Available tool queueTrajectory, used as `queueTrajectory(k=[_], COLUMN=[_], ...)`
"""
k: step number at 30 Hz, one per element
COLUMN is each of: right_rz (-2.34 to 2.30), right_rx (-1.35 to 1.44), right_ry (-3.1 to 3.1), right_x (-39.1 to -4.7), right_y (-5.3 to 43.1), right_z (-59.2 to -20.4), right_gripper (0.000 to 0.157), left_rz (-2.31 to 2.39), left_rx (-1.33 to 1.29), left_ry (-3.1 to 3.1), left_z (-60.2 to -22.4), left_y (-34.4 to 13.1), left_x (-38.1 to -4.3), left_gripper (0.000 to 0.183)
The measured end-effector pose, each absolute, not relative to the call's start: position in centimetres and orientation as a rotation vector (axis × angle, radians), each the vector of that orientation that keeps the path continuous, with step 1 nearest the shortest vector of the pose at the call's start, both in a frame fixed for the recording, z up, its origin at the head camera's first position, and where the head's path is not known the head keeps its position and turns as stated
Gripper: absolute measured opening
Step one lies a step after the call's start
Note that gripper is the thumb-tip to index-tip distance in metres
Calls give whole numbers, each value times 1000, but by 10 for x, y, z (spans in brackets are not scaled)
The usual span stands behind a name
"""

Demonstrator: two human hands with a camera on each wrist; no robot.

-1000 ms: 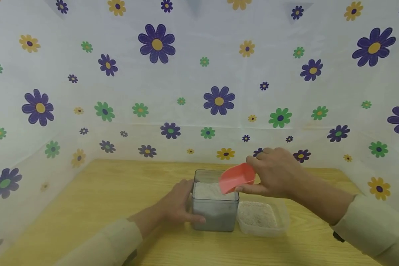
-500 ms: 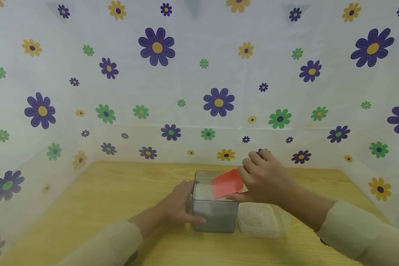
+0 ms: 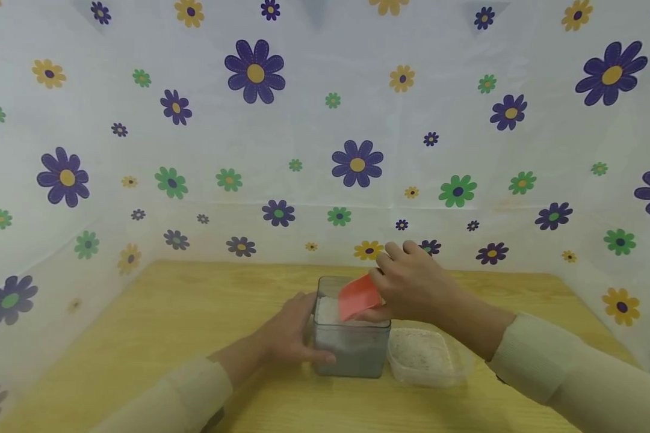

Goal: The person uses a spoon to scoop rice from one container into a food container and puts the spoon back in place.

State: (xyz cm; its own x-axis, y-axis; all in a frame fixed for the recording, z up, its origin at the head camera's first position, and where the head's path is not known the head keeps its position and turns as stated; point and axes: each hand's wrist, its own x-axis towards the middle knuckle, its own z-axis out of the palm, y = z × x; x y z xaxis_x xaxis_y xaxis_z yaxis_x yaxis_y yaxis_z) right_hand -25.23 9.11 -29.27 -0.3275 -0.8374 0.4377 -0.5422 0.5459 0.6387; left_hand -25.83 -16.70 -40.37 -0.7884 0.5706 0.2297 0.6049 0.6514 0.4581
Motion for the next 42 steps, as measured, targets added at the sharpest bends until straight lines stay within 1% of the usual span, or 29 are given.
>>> queueTrajectory(k=[2,5,9,12,19,26,30,37,42], right_rz=[-550,-597,-573,-516,-188,26,67,88,113], right_rx=[1110,1096,1055,1019,985,883,814,770,762], right_ry=[-2099,-2223,-2380,-2473,-2565,-2698,-2729,-2710,-2708], right_x=[-252,-250,-248,-248,-248,-250,-250,-251,-250], right_y=[86,77,67,64,64,65,65,67,69], right_z=[-292,-292,-294,-299,-311,-315,-317,-318,-319], right_gripper=[80,74,66,63,72,76,75,66,68], left_rz=[-816,-830,-811,-811,-842,-855,-853,-870,-846], left_rx=[-1012,-1038,-1038,-1025,-1035,-1054,-1066,-1099,-1071], left_ry=[-2778,-2747,-2744,-2761,-2751,-2727,-2707,-2681,-2718], left_z=[-403,-403,-404,-405,-404,-403,-404,-403,-403], left_y=[-167,-167,-167,-167,-166,-166,-166,-166,-166], left_x=[-259,-259,-260,-261,-260,-260,-261,-261,-260], left_gripper=[96,93,93,93,91,87,87,87,89])
